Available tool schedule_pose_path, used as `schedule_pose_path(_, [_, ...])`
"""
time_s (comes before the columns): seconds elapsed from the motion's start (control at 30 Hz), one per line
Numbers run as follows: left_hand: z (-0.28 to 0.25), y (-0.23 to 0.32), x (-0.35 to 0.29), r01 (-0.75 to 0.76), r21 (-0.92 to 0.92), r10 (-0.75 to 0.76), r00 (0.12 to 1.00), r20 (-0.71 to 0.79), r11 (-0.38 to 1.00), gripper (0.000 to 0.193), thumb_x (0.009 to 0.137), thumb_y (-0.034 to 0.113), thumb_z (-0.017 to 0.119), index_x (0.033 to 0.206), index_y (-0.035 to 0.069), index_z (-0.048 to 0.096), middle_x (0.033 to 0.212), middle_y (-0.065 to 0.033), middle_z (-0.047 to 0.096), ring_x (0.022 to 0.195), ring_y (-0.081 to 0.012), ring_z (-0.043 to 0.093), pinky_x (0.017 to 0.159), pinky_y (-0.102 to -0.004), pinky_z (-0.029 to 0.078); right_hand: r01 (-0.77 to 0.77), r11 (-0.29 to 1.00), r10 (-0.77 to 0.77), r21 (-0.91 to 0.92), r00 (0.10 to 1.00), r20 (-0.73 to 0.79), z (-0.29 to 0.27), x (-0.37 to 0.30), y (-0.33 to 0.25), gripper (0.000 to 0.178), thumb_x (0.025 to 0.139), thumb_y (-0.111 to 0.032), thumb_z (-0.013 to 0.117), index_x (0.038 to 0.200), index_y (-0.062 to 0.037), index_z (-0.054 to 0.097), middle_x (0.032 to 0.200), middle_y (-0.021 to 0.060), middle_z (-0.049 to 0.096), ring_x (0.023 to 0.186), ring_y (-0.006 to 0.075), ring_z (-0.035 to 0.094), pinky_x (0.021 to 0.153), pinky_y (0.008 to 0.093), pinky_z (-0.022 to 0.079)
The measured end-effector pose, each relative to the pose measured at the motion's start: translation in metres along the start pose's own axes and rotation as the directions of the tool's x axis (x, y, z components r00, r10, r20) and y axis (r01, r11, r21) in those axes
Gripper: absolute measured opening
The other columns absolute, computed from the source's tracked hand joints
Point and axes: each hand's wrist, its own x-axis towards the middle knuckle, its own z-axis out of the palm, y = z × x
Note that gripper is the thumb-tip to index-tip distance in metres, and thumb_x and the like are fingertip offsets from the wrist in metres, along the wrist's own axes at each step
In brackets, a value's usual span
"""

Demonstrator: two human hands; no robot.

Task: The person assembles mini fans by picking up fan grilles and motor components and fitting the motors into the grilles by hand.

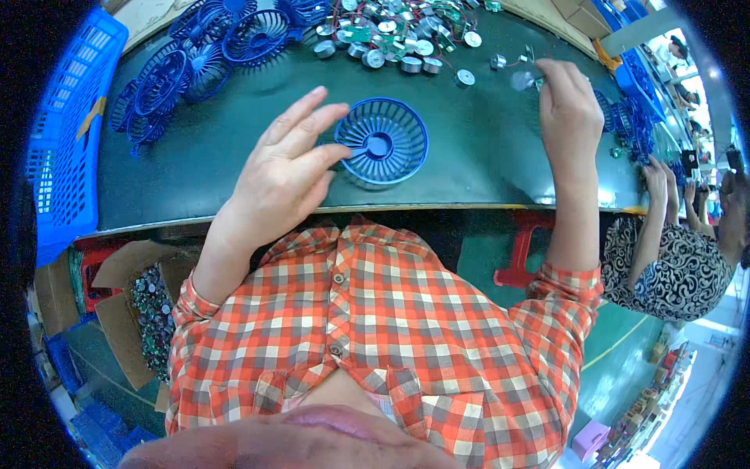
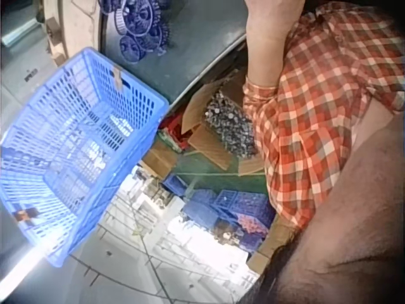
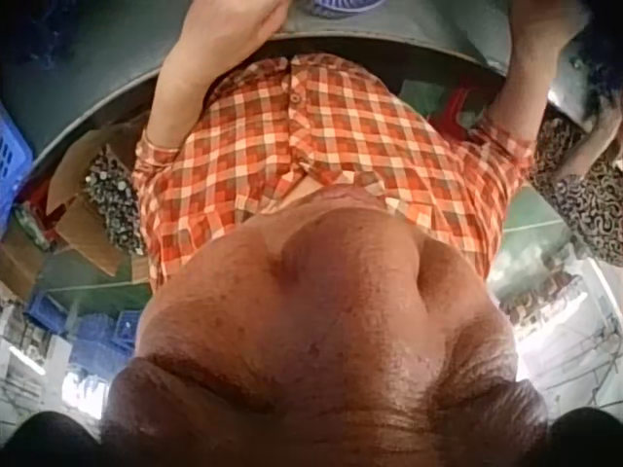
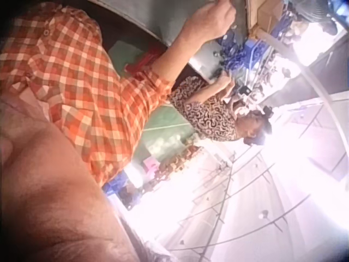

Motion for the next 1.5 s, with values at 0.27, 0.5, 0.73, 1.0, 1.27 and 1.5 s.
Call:
schedule_pose_path(0.27, [0.000, -0.001, -0.001, 0.053, -0.007, -0.053, 0.997, 0.057, 0.999, 0.026, 0.079, 0.001, 0.073, 0.104, 0.005, 0.068, 0.122, -0.0165, 0.067, 0.116, -0.0359, 0.064, 0.097, -0.0451, 0.052, 0.015, 0.976, -0.067, 0.217, 0.970, 0.234, 0.010, -0.047, -0.054, 0.029, 0.092, 0.000, 0.061, 0.120, -0.0053, 0.068, 0.102, 0.0146, 0.070, 0.096, 0.0302, 0.068, 0.088, 0.0390, 0.053])
schedule_pose_path(0.5, [-0.004, 0.001, 0.005, 0.011, -0.079, -0.005, 0.997, 0.081, 0.997, 0.025, 0.079, 0.001, 0.073, 0.103, 0.004, 0.068, 0.119, -0.0171, 0.068, 0.111, -0.0361, 0.065, 0.094, -0.0435, 0.053, -0.325, 0.901, 0.292, 0.287, 0.944, 0.151, -0.002, -0.083, -0.080, 0.016, 0.090, -0.010, 0.069, 0.103, -0.0002, 0.071, 0.094, 0.0143, 0.069, 0.085, 0.0278, 0.068, 0.077, 0.0355, 0.053])
schedule_pose_path(0.73, [-0.004, 0.003, 0.000, 0.031, -0.049, -0.027, 0.997, 0.079, 0.998, 0.024, 0.077, -0.003, 0.072, 0.100, 0.003, 0.068, 0.116, -0.0169, 0.067, 0.108, -0.0368, 0.065, 0.092, -0.0443, 0.053, -0.288, 0.934, 0.275, 0.213, 0.958, 0.086, 0.004, -0.078, -0.088, 0.018, 0.081, -0.014, 0.079, 0.092, -0.0049, 0.067, 0.088, 0.0114, 0.064, 0.079, 0.0329, 0.065, 0.069, 0.0425, 0.052])
schedule_pose_path(1.0, [-0.008, 0.005, 0.003, 0.061, -0.105, -0.048, 0.991, 0.121, 0.993, 0.024, 0.077, -0.008, 0.067, 0.100, 0.000, 0.066, 0.117, -0.0183, 0.068, 0.110, -0.0373, 0.065, 0.094, -0.0443, 0.051, -0.214, 0.953, 0.199, 0.216, 0.976, 0.088, -0.001, -0.084, -0.095, 0.022, 0.076, -0.010, 0.081, 0.093, -0.0073, 0.069, 0.092, 0.0097, 0.061, 0.081, 0.0318, 0.064, 0.071, 0.0419, 0.052])
schedule_pose_path(1.27, [-0.007, 0.004, 0.003, 0.037, -0.109, -0.025, 0.993, 0.112, 0.993, 0.024, 0.077, -0.004, 0.071, 0.100, 0.002, 0.068, 0.115, -0.0174, 0.068, 0.108, -0.0369, 0.065, 0.091, -0.0451, 0.053, -0.282, 0.940, 0.235, 0.191, 0.943, 0.236, -0.009, -0.070, -0.090, 0.021, 0.083, -0.016, 0.078, 0.099, -0.0053, 0.069, 0.092, 0.0109, 0.065, 0.082, 0.0305, 0.066, 0.072, 0.0415, 0.052])
schedule_pose_path(1.5, [-0.007, 0.004, -0.001, 0.029, -0.096, -0.019, 0.995, 0.102, 0.995, 0.024, 0.077, -0.003, 0.071, 0.100, 0.002, 0.068, 0.113, -0.0177, 0.068, 0.107, -0.0372, 0.065, 0.092, -0.0456, 0.053, 0.064, 0.902, -0.189, 0.427, 0.948, 0.256, -0.022, -0.040, -0.136, 0.023, 0.081, -0.022, 0.080, 0.092, -0.0075, 0.066, 0.089, 0.0083, 0.064, 0.087, 0.0275, 0.064, 0.076, 0.0409, 0.049])
